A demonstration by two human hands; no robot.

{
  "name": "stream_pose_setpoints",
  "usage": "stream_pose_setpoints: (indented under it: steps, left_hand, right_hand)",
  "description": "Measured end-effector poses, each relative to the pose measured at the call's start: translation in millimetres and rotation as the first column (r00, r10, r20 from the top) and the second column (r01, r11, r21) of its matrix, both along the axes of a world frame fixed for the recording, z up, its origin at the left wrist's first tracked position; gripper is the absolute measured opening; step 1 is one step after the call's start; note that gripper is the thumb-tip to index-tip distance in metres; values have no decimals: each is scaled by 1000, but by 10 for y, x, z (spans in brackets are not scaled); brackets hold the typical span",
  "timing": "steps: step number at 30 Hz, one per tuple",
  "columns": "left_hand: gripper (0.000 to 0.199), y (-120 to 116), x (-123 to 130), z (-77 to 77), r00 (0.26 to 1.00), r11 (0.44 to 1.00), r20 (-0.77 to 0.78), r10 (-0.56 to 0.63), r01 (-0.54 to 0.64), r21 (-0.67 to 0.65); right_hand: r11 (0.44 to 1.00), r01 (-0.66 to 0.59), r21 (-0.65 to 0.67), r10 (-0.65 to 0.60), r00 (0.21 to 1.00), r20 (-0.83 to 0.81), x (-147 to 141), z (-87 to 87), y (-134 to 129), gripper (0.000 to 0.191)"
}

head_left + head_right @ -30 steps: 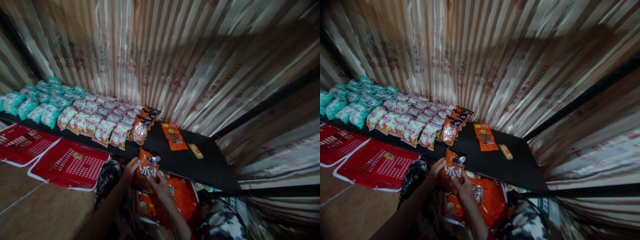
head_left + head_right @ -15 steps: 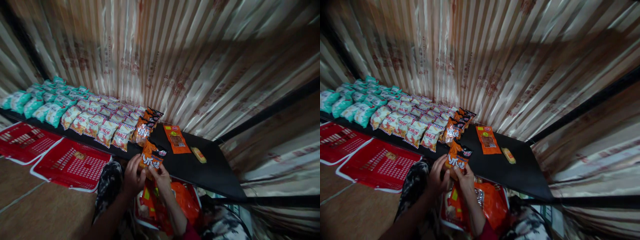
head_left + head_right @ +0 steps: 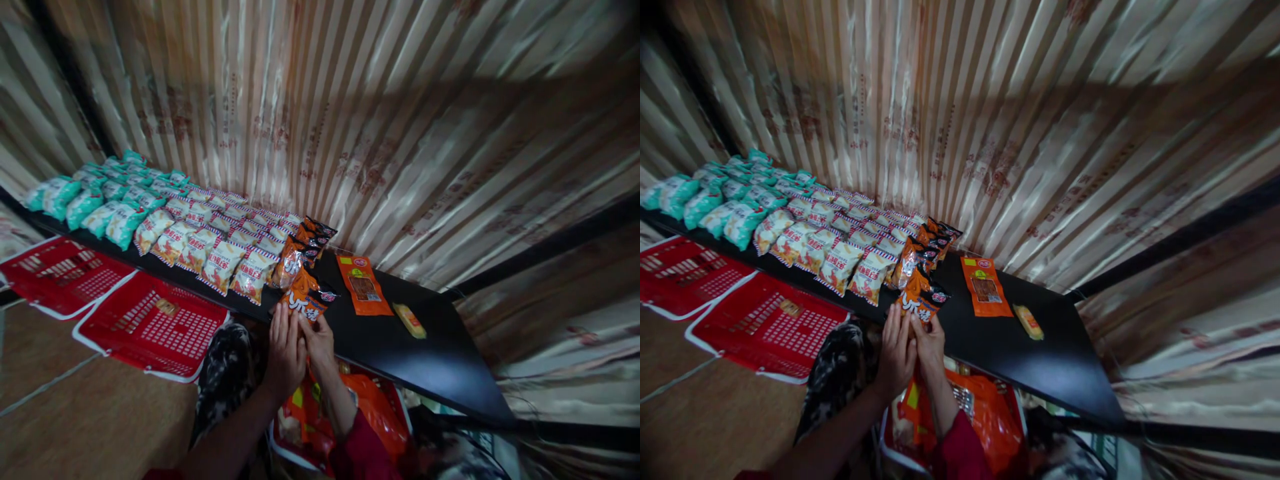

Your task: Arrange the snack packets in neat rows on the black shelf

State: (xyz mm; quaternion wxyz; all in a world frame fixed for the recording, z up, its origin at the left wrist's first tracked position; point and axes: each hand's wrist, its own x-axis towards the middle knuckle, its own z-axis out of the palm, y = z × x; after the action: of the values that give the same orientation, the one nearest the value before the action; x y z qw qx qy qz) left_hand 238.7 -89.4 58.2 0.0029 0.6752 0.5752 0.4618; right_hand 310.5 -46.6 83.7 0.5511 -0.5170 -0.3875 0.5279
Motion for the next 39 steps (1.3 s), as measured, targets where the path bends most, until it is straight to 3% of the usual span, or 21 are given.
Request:
stream_pose_setpoints:
  steps: [9,22,30,39]
  left_hand:
    - [57,71,-5,-32,996,999,79,40,-39,-16]
    - [54,184,-75,-58,986,998,158,45,-36,-56]
    - [52,221,-64,-71,983,996,168,67,-55,-73]
    - [50,261,-27,-135,965,992,235,118,-106,-63]
  right_hand:
    - [1000,5,15,-6,997,83,-80,46,100,39]
    - [994,-103,34,101,994,48,-166,81,305,36]
    - [992,-91,86,86,994,60,-191,49,369,40]
    - [993,-4,114,-13,989,149,-146,-183,235,56]
